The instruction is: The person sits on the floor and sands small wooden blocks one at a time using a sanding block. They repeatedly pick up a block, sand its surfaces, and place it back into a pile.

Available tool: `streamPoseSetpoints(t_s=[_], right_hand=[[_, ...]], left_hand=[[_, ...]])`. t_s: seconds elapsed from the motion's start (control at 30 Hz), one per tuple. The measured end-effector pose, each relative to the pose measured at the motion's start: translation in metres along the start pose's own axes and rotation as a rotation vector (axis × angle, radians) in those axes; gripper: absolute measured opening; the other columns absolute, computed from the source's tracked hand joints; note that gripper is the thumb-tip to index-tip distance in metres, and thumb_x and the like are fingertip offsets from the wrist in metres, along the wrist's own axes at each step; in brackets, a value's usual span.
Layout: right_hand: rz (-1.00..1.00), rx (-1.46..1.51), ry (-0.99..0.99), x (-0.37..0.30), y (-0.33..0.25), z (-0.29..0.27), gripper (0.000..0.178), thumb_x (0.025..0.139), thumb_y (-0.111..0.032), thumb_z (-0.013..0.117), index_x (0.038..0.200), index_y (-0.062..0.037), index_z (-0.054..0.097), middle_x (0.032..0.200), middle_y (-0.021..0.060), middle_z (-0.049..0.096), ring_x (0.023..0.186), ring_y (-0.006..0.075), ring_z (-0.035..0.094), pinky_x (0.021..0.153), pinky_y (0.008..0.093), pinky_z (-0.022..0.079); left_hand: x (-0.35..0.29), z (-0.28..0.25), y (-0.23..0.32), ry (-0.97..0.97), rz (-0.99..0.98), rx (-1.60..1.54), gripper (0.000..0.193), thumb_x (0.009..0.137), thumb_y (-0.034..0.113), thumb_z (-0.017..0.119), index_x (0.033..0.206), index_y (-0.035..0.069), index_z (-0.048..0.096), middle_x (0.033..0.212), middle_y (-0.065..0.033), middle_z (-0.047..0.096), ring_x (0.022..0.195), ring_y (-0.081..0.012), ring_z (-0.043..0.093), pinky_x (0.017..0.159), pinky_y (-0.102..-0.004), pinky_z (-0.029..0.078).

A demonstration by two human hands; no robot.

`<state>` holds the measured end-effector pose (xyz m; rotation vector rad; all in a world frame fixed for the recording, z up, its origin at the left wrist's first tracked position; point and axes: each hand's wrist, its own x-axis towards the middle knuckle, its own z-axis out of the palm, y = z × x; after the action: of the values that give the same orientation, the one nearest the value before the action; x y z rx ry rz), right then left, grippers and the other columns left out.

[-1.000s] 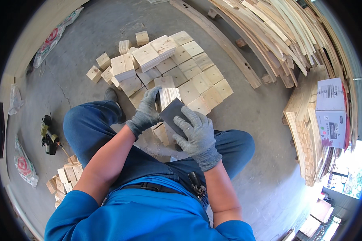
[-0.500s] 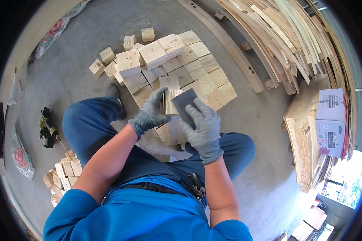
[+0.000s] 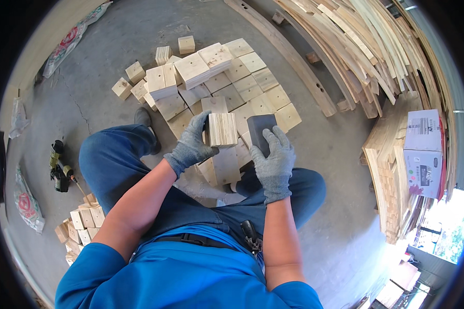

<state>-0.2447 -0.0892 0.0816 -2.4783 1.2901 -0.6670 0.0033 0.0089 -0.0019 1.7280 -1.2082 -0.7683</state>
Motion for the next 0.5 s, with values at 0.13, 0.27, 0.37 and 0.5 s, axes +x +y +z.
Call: streamPoseSetpoints(t_s=[0.13, 0.27, 0.37, 0.5], right_hand=[[0.029, 0.122, 0.011, -0.007, -0.007, 0.006, 0.056, 0.082, -0.025, 0.091, 0.132, -0.0075, 0.075, 0.145, 0.0191, 0.067, 0.127, 0.0425, 0.063, 0.110, 0.0512, 0.051], [-0.043, 0.109, -0.016, -0.008, -0.028, 0.004, 0.055, 0.082, -0.025, 0.092, 0.132, -0.0078, 0.075, 0.145, 0.0195, 0.067, 0.126, 0.0423, 0.063, 0.109, 0.0510, 0.051], [-0.092, 0.087, -0.104, -0.017, -0.044, 0.005, 0.060, 0.082, -0.027, 0.090, 0.136, -0.0113, 0.073, 0.150, 0.0186, 0.062, 0.129, 0.0426, 0.060, 0.111, 0.0542, 0.048], [-0.141, -0.031, -0.218, -0.033, -0.059, 0.015, 0.063, 0.082, -0.030, 0.088, 0.141, -0.0165, 0.071, 0.157, 0.0173, 0.056, 0.131, 0.0428, 0.058, 0.110, 0.0573, 0.046]], left_hand=[[-0.001, 0.007, -0.005, 0.026, 0.024, -0.062, 0.114, 0.063, 0.014, 0.095, 0.160, 0.003, 0.037, 0.149, -0.0184, 0.050, 0.143, -0.0334, 0.054, 0.124, -0.0409, 0.047], [-0.005, 0.015, -0.028, 0.021, 0.108, -0.138, 0.113, 0.064, 0.019, 0.094, 0.160, 0.003, 0.037, 0.151, -0.0240, 0.049, 0.142, -0.0417, 0.053, 0.124, -0.0423, 0.045], [-0.009, 0.018, -0.029, 0.053, 0.118, -0.067, 0.117, 0.063, 0.024, 0.098, 0.161, 0.004, 0.036, 0.150, -0.0234, 0.049, 0.141, -0.0413, 0.053, 0.123, -0.0426, 0.045], [-0.010, 0.017, -0.023, 0.044, 0.049, 0.054, 0.119, 0.063, 0.032, 0.101, 0.160, 0.007, 0.038, 0.149, -0.0219, 0.050, 0.139, -0.0417, 0.055, 0.121, -0.0439, 0.047]])
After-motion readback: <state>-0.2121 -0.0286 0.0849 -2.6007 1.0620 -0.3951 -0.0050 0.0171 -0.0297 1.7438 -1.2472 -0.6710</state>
